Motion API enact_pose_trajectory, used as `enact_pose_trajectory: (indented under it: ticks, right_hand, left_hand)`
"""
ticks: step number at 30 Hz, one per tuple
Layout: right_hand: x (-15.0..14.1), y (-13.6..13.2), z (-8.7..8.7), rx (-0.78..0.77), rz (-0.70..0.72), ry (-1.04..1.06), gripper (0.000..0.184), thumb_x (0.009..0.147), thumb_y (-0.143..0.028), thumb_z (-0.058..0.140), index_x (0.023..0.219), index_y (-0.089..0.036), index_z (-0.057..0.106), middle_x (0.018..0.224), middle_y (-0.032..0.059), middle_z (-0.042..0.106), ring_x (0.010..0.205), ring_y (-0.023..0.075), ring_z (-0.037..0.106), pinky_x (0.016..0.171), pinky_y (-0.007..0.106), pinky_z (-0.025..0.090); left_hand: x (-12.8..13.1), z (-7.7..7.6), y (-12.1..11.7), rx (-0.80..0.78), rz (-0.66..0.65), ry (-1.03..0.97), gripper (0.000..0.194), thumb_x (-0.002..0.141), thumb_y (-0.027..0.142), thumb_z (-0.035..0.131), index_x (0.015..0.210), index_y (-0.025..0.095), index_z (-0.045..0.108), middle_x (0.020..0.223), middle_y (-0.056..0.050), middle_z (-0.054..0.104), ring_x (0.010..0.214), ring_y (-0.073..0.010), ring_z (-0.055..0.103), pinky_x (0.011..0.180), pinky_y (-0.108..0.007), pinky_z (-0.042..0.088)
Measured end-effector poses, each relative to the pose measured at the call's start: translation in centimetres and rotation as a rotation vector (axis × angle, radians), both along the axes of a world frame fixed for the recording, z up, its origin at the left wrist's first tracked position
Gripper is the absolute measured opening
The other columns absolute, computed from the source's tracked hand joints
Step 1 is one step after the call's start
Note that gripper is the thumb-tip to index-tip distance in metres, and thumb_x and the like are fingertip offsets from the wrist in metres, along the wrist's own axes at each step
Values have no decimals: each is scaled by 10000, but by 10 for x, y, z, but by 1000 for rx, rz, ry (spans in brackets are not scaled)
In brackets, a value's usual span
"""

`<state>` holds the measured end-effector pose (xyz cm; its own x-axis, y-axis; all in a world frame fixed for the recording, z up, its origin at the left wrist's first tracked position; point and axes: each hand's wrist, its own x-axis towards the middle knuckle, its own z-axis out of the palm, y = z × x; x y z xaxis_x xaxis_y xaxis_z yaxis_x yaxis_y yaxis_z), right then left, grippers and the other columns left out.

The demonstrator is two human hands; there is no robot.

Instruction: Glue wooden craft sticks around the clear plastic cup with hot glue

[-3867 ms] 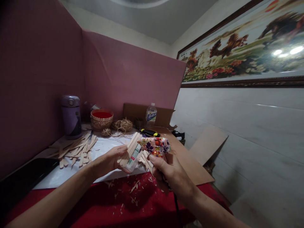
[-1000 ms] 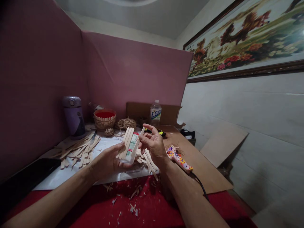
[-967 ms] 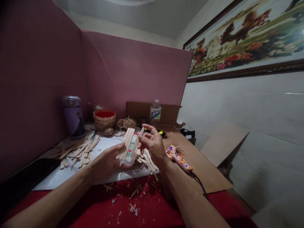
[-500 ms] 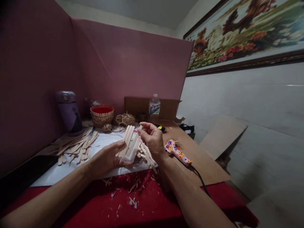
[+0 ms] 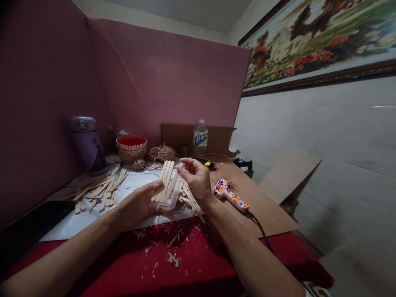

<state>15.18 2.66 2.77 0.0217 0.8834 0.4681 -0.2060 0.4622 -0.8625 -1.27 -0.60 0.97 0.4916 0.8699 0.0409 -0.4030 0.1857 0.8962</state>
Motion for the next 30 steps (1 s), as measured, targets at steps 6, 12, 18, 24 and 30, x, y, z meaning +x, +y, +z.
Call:
enact_pose_trajectory:
  ticks: [6,12,18,24,30]
  right_hand:
    - [1,5,-5,72,-34,-34,268,673,-308,778,906,-206,695,757,-5,612,685,138,537,670,303,455]
    - [3,9,-9,89,-39,-56,249,698,-304,759,916,-208,685,781,1,618,713,149,548,716,316,452]
    - [0,7,-11,146,-89,-94,241,735,-302,724,952,-210,678,839,17,628,801,172,566,788,330,452]
    - [-3,6,-17,185,-180,-136,229,768,-322,686,970,-215,676,938,48,643,900,206,570,861,369,446]
    - [-4,8,-22,189,-195,-148,246,780,-348,677,992,-224,663,976,56,653,918,212,575,855,371,460]
  left_hand:
    - [1,1,-2,16,-10,13,358,858,336,579,1160,143,584,1116,-152,639,928,-261,652,708,-371,562]
    - [2,2,-3,34,-21,45,369,850,297,602,1189,166,542,1180,-145,614,980,-263,647,694,-355,576]
    - [3,-2,-3,35,-13,53,375,848,275,610,1192,158,520,1181,-156,606,954,-254,655,710,-384,585]
    - [3,-3,-2,27,-19,39,410,830,292,639,1202,160,530,1154,-160,626,929,-251,665,687,-367,591]
    - [4,-3,-3,20,-17,9,425,816,291,663,1197,153,536,1155,-159,629,896,-234,670,652,-339,594]
